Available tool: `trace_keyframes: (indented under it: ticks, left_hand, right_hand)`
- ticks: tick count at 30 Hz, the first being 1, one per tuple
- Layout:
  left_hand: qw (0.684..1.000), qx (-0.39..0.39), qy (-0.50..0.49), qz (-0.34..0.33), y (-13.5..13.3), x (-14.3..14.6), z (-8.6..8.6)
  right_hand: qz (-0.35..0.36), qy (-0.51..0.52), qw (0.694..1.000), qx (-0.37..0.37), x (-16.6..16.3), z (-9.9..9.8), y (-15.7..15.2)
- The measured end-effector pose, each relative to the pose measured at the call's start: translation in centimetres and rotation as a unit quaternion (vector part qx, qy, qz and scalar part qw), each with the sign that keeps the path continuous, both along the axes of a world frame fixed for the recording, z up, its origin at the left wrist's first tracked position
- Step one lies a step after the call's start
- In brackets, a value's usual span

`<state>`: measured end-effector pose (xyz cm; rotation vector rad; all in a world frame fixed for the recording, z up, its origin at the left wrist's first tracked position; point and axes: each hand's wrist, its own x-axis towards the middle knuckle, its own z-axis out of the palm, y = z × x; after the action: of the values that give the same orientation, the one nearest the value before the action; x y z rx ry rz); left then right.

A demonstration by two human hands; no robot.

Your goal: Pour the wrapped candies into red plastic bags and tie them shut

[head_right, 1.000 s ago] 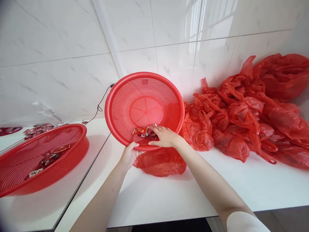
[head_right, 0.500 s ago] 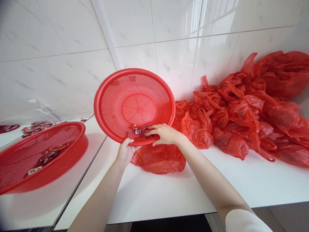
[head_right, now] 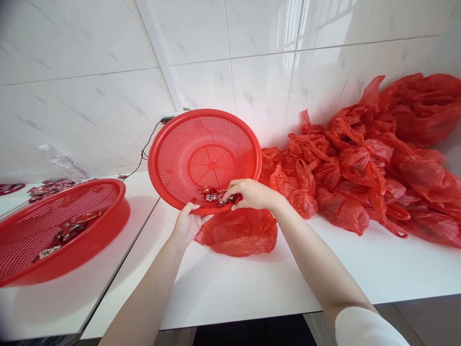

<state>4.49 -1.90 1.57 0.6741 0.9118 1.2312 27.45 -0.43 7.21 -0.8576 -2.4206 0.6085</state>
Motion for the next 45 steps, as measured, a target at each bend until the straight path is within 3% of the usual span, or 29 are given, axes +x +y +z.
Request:
trace_keyframes:
  ticks: [4, 9, 12, 15, 19, 25, 30, 33, 36, 45]
  left_hand:
    - [1.000, 0.016, 0.018, 0.018, 0.6, -0.2, -0.7]
    - [0.995, 0.039, 0.042, 0.081, 1.2, -0.5, -1.2]
    - [0.994, 0.048, 0.051, 0.089, 1.2, -0.5, -1.2]
    - [0.994, 0.049, 0.060, 0.072, 0.6, 0.0, -1.2]
    - [0.997, 0.060, 0.042, 0.026, -0.7, 1.0, -0.7]
    - [0.998, 0.050, 0.010, 0.030, -0.7, 0.8, -0.1]
    - [0.999, 0.031, 0.001, 0.039, 0.5, 0.0, -0.7]
    - [0.998, 0.026, 0.016, 0.061, 1.0, -0.1, -1.2]
    - [0.996, 0.037, 0.030, 0.074, 1.3, -0.2, -1.5]
    - [0.994, 0.047, 0.035, 0.094, 1.4, -0.1, -1.7]
  right_hand:
    - [-0.019, 0.065, 0.996, -0.051, 0.5, 0.8, -0.6]
    - [-0.010, -0.034, 0.994, -0.103, 0.2, 1.1, -1.1]
    - [-0.084, -0.068, 0.992, -0.062, -0.1, 0.8, -1.0]
    - [-0.142, -0.014, 0.990, -0.009, -0.6, 0.3, -0.6]
    - [-0.091, 0.005, 0.995, 0.036, -1.6, -1.1, -0.1]
    - [-0.022, -0.046, 0.999, -0.003, -2.6, -3.1, 0.7]
    - [0.028, 0.040, 0.999, -0.017, -1.9, -1.9, 0.5]
    - [-0.013, 0.084, 0.995, -0.046, -1.0, -0.8, 0.2]
    - [-0.071, 0.052, 0.994, -0.070, 0.0, -0.1, 0.1]
    - [-0.068, -0.023, 0.995, -0.063, 0.5, 0.9, -0.5]
